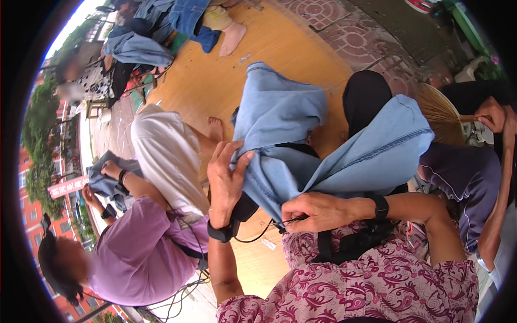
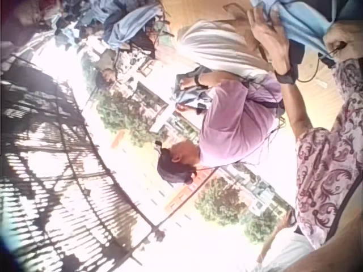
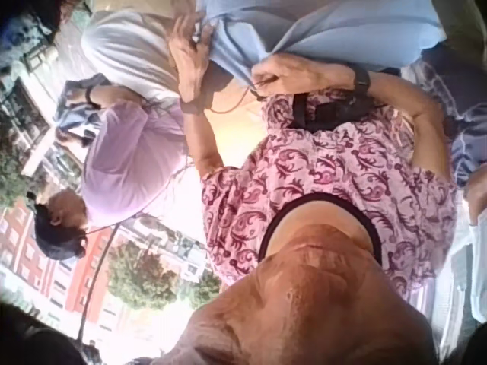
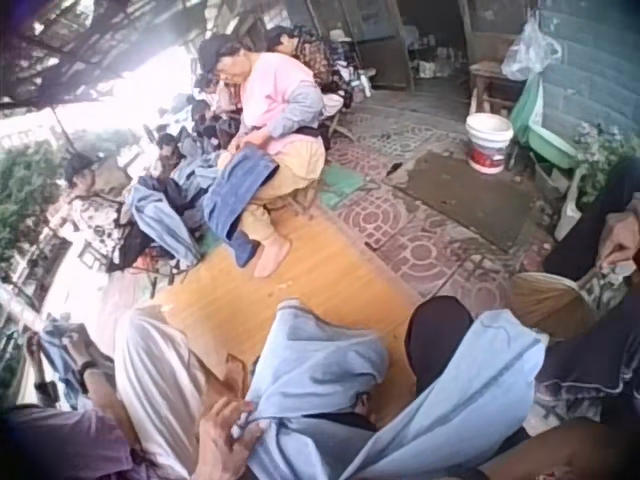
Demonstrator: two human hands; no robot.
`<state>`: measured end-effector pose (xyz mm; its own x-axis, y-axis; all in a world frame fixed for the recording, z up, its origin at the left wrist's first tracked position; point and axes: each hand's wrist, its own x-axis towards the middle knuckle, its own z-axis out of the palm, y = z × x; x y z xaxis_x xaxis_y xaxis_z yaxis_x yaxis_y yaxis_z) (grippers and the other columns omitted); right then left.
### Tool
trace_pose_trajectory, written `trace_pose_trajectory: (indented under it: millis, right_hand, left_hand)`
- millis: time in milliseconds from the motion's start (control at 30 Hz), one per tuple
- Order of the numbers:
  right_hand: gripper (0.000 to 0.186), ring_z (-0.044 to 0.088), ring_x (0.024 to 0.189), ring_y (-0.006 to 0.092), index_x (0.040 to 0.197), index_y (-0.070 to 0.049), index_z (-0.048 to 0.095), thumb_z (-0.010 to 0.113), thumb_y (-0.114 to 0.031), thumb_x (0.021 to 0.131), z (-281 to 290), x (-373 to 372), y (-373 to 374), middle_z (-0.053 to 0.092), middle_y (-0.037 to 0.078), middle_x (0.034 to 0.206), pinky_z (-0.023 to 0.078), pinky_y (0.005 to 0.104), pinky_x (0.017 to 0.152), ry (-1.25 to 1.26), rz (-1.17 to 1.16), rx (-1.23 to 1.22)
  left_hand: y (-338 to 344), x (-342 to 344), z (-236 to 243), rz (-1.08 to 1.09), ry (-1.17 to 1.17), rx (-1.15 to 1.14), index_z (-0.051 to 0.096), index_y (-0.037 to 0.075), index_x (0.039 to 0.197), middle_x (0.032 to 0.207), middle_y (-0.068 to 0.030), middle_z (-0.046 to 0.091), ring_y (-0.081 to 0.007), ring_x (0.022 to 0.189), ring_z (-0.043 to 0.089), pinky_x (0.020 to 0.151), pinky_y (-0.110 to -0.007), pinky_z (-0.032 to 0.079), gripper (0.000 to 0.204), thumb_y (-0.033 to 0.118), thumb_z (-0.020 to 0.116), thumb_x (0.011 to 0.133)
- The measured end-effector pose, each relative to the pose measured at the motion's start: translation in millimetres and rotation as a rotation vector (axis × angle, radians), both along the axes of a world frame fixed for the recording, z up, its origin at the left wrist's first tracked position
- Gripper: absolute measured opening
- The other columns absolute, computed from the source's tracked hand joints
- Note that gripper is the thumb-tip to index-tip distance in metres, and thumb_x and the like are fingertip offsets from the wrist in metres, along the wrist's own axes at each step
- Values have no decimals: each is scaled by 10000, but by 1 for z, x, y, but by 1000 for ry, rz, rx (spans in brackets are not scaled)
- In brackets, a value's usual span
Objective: Inspecting denim jeans and trimming loose threads with a small cutting tool.
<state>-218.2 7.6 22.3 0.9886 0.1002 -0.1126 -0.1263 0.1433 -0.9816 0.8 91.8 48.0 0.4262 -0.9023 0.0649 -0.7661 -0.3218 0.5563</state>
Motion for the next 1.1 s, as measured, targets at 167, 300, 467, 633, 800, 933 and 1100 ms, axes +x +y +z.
trace_pose_trajectory:
  millis: [167,300,467,633,800,933,1100]
  right_hand:
    - [212,657,694,246,885,51,634,623,-158,857,-9,-2,3,657,169,735,480,375,658,-54,-25,-13]
    - [222,655,692,248,961,49,643,616,-147,860,1,-19,-13,659,159,739,477,379,655,-132,-121,24]
    - [254,712,816,262,1108,-21,650,667,-179,910,35,-94,-81,717,151,912,528,355,714,97,-700,-344]
    - [343,716,869,290,1168,-9,650,713,-195,886,-27,-169,-151,716,206,947,549,382,766,406,-1288,-783]
    - [307,692,837,333,979,14,720,738,-248,820,-76,-170,-181,706,215,879,522,422,769,476,-1094,-822]
    - [157,587,668,153,897,9,695,703,-142,853,-86,-157,-188,667,77,719,464,348,631,439,-1044,-889]
    - [162,472,623,44,875,27,672,667,-135,876,-74,-160,-222,588,-18,683,406,270,552,214,-1372,-633]
  left_hand:
    - [-1,2,-9,-23,7,-71,677,-21,1002,878,-144,625,-294,800,601,746,-360,474,152,116,666,936]
    - [20,11,-37,228,48,-174,617,-21,885,749,-59,565,-160,678,487,654,-295,418,205,154,616,992]
    - [35,40,-34,523,286,-336,645,-1,887,738,44,548,-60,686,460,610,-229,371,243,205,614,1010]
    - [52,52,-36,472,-129,-60,621,-21,982,829,-54,615,-158,765,567,697,-316,456,210,185,590,1011]
    - [24,-27,-8,161,-243,-60,628,18,1105,1101,-161,649,-353,1037,608,899,-426,464,169,88,631,951]
    - [22,-65,-5,-48,-68,25,653,24,1143,1141,-176,651,-354,1068,596,962,-422,440,211,142,570,990]
    - [12,-88,-12,-73,72,20,636,4,1159,1100,-165,651,-305,966,600,835,-377,463,286,225,635,977]
